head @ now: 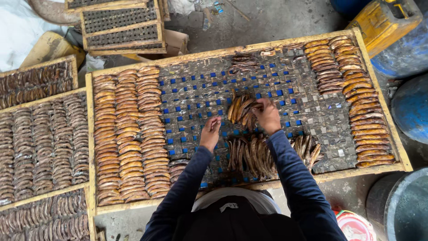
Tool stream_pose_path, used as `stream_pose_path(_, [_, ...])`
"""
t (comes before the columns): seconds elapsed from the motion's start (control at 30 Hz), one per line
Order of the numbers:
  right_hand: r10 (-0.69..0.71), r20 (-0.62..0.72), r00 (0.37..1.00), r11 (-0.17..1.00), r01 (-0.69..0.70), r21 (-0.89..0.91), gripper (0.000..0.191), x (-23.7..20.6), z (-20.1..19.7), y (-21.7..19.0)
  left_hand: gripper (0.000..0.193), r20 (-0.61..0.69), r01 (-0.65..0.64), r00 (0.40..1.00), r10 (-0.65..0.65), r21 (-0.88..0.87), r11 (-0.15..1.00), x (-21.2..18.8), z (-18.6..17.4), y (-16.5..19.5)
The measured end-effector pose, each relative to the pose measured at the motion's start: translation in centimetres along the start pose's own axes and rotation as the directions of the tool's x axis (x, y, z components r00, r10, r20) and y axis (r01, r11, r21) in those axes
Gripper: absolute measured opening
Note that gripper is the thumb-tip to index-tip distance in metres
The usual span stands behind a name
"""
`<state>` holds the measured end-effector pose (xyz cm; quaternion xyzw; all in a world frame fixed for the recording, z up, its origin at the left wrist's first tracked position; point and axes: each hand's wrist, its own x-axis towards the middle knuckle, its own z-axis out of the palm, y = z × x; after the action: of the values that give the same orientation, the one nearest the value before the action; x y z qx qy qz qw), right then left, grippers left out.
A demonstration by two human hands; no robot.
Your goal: The person gathers dried banana slices from a woven drying tray and packs them into a plastic bag, then arranges dried banana slices in neat rows on a large drying tray, picking up loose slices and placing them one by one to fill gaps in the pattern.
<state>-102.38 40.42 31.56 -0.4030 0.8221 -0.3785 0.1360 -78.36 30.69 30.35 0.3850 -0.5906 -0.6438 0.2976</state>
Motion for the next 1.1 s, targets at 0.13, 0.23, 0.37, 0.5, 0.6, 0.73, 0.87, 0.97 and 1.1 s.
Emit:
stream_pose_path(0.13, [-0.099, -0.072, 0.992, 0.992, 0.104, 0.068, 0.03, -0.7, 0.6, 0.0, 0.035, -0.035, 0.096, 0.994, -0.1, -0.119, 0.988, -2.8, -3.7, -1.7])
stream_pose_path(0.23, [-0.153, -0.065, 0.986, 0.988, 0.155, 0.024, 0.023, -0.8, 0.8, -0.8, 0.034, -0.065, 0.139, 0.986, -0.153, -0.175, 0.975, -4.1, -5.2, -2.1])
stream_pose_path(0.37, [-0.056, 0.108, 0.993, 0.976, 0.032, 0.214, 0.019, -1.3, 0.4, -4.7, 0.036, -0.003, 0.148, 0.989, -0.15, -0.167, 0.975, -5.2, -5.9, -0.9])
stream_pose_path(0.5, [-0.023, 0.4, 0.916, 0.919, -0.137, 0.368, 0.016, -3.4, 1.0, -10.4, 0.06, 0.195, 0.019, 0.981, -0.009, -0.05, 0.999, -5.3, -6.7, 1.6])
stream_pose_path(0.6, [-0.094, 0.521, 0.848, 0.857, -0.197, 0.476, 0.016, -5.5, 3.6, -14.1, 0.077, 0.298, -0.374, 0.89, 0.344, 0.047, 0.926, -4.6, -8.2, 2.5])
stream_pose_path(0.73, [-0.086, 0.561, 0.823, 0.802, -0.277, 0.53, 0.018, -7.7, 7.9, -17.3, 0.048, 0.419, 0.041, 0.906, 0.057, -0.22, 0.975, -4.4, -12.3, 1.9])
stream_pose_path(0.87, [-0.081, 0.63, 0.773, 0.834, -0.294, 0.467, 0.032, -9.9, 11.0, -18.2, 0.03, 0.375, 0.147, 0.923, -0.085, -0.141, 0.979, -5.7, -17.3, 1.0])
stream_pose_path(0.97, [-0.05, 0.712, 0.7, 0.893, -0.288, 0.346, 0.035, -11.7, 13.4, -17.9, 0.027, 0.331, 0.197, 0.925, -0.184, -0.006, 0.98, -6.5, -19.7, 0.5])
stream_pose_path(1.1, [-0.128, 0.613, 0.779, 0.919, -0.139, 0.368, 0.031, -13.0, 16.7, -17.5, 0.031, 0.323, 0.086, 0.94, -0.111, 0.091, 0.992, -6.3, -21.4, 0.6])
